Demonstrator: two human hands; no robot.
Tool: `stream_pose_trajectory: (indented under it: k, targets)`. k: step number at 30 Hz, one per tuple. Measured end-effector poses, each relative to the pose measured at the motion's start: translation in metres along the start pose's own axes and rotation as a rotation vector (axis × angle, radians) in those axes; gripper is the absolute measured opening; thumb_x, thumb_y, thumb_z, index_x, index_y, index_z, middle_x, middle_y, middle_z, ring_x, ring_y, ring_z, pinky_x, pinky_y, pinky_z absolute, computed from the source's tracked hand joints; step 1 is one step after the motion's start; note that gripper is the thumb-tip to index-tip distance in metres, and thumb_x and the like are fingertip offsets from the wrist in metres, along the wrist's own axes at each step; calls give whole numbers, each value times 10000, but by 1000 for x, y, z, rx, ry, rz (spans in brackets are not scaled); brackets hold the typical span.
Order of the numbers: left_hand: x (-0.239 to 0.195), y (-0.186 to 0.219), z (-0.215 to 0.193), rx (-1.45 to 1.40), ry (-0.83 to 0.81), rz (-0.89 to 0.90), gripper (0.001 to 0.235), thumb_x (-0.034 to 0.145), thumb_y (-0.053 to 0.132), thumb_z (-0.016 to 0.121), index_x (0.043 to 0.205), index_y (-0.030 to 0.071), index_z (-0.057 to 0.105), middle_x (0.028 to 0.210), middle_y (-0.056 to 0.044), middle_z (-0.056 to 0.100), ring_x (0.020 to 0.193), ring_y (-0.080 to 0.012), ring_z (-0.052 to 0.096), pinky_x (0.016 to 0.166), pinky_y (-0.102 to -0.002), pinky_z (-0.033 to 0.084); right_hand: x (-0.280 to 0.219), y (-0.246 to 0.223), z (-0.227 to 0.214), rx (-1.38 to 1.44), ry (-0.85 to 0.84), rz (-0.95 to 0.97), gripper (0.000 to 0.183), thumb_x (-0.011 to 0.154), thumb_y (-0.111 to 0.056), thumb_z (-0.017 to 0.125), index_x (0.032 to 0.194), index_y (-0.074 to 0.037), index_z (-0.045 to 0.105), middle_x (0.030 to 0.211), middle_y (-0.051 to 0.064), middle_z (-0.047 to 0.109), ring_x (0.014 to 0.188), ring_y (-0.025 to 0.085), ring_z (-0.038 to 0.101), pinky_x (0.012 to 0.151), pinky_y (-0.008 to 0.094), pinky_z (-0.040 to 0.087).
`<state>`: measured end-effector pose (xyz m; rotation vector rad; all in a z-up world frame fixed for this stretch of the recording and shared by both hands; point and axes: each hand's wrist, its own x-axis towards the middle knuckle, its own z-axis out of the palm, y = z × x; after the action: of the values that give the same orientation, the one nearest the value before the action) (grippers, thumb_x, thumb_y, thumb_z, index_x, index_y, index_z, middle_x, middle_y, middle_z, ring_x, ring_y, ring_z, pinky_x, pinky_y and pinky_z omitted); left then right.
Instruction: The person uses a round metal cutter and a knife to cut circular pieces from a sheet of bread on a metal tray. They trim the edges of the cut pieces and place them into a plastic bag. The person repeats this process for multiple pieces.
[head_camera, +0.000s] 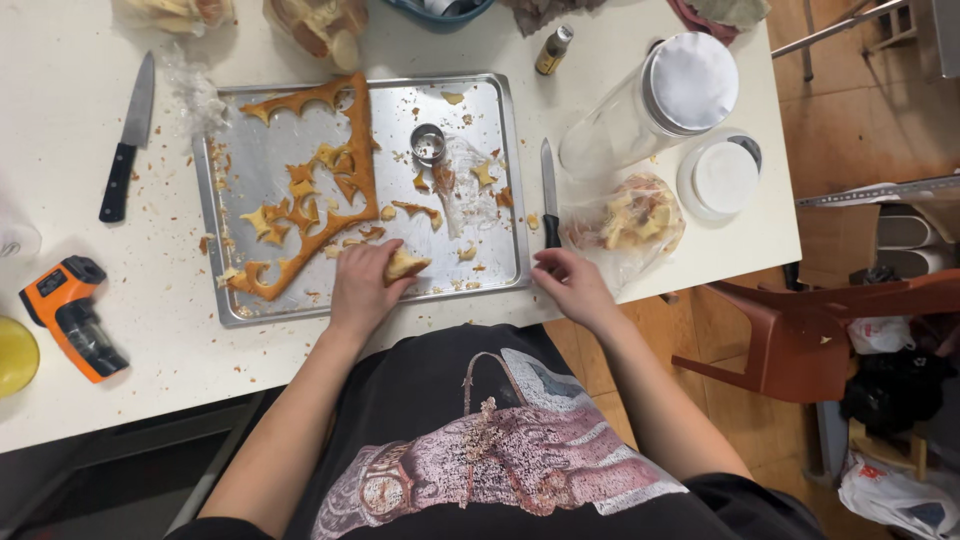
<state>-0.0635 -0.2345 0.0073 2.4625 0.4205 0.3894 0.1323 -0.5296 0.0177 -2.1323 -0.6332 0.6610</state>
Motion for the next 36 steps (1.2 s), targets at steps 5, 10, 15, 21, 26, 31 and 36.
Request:
stream_pose_trajectory:
  k: [5, 10, 15, 21, 26, 31, 36]
  targets:
    - [3, 6, 18, -59, -36, 13, 485, 759, 225, 872, 1185, 78, 694, 1074, -107, 689, 1105, -311, 593, 1038, -464, 428, 11, -1, -6, 62, 119, 119, 278, 913, -218, 730, 1134, -50, 727, 906, 34, 750, 720, 108, 644, 629, 284, 547]
    - [-7, -5, 22, 44, -91, 22, 598, 717, 91, 804, 1293, 62, 647, 1104, -114, 684, 1124, -307, 594, 1068, -475, 404, 19, -1, -17, 111, 102, 58, 268, 921, -210, 726, 1128, -40, 716, 919, 37, 744, 710, 97, 637, 628, 276, 537]
    - [-15, -7, 19, 108, -74, -77, 577, 731, 111, 817, 1280, 133, 640, 1113, -82, 677, 1179, -291, 592, 1107, -462, 383, 50, -39, 11, -51, 22, -94, 258, 914, -212, 743, 1115, -52, 721, 921, 61, 746, 714, 149, 685, 658, 299, 545]
    - [-25, -6, 18, 41, 22, -123, 733, 662, 247, 888, 1308, 79, 585, 1294, -125, 615, 1247, -331, 528, 1083, -484, 356, 168, -92, 69, -278, 8, -356, 574, 827, -246, 815, 1319, -31, 611, 1298, 197, 563, 970, 340, 668, 846, 419, 560]
    - [-37, -16, 10, 67, 58, -181, 736, 682, 278, 895, 1319, 81, 583, 1312, -101, 604, 1272, -303, 524, 1121, -494, 330, 218, -115, 101, -533, -125, -352, 748, 763, -310, 884, 1366, -22, 549, 1310, 263, 503, 1110, 457, 557, 898, 498, 499]
    - [-37, -19, 16, 26, 103, -191, 674, 698, 306, 901, 1274, 92, 625, 1274, -85, 608, 1251, -285, 521, 1124, -505, 303, 204, -132, 83, -357, -52, -413, 543, 871, -242, 815, 1325, -36, 598, 1281, 189, 606, 1115, 352, 664, 977, 422, 553]
    - [-38, -21, 11, -1, 102, -199, 591, 696, 304, 888, 1213, 114, 672, 1227, -39, 620, 1231, -255, 537, 1135, -484, 315, 109, -129, 84, -227, -481, -380, 536, 809, -259, 856, 1278, -89, 661, 1091, 117, 645, 893, 231, 682, 756, 334, 589]
